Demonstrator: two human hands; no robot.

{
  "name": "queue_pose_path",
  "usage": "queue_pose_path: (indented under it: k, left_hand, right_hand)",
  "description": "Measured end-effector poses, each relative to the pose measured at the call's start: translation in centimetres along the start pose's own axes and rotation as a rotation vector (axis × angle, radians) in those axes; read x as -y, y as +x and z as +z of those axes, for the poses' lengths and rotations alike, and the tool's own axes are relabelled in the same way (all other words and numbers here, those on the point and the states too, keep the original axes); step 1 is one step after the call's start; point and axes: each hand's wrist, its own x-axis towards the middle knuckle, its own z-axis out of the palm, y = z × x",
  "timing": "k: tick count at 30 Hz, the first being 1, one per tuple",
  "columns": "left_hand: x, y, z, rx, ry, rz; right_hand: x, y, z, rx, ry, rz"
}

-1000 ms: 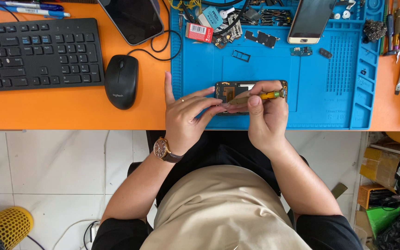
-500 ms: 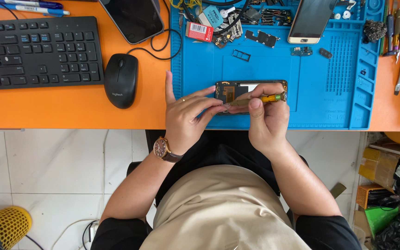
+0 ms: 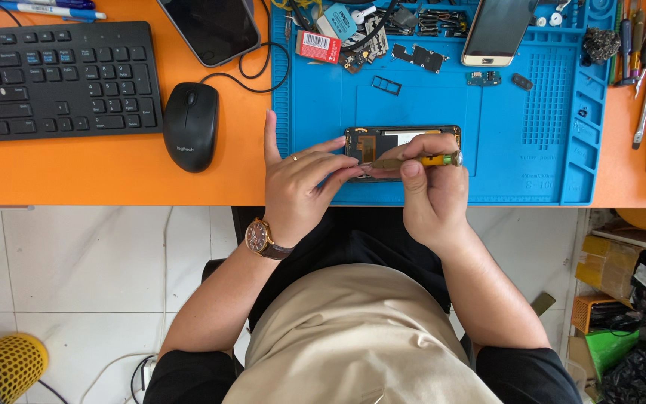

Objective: The person uses a screwdriver to work on the internal components of a disassembled smartphone placed on a blue mat. They also briefly use a calculator app on a tablet to perform calculations.

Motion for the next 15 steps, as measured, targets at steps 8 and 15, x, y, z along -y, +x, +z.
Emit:
queue_pose_path:
  k: [8, 15]
  left_hand:
    - [-0.58, 0.51, -0.26, 0.016, 0.021, 0.025]
    - [-0.82, 0.66, -0.41, 0.025, 0.026, 0.027]
  right_hand:
    - [-0.27, -0.02, -0.41, 0.025, -0.098, -0.036]
    - [-0.51, -0.43, -0.34, 0.007, -0.074, 0.006]
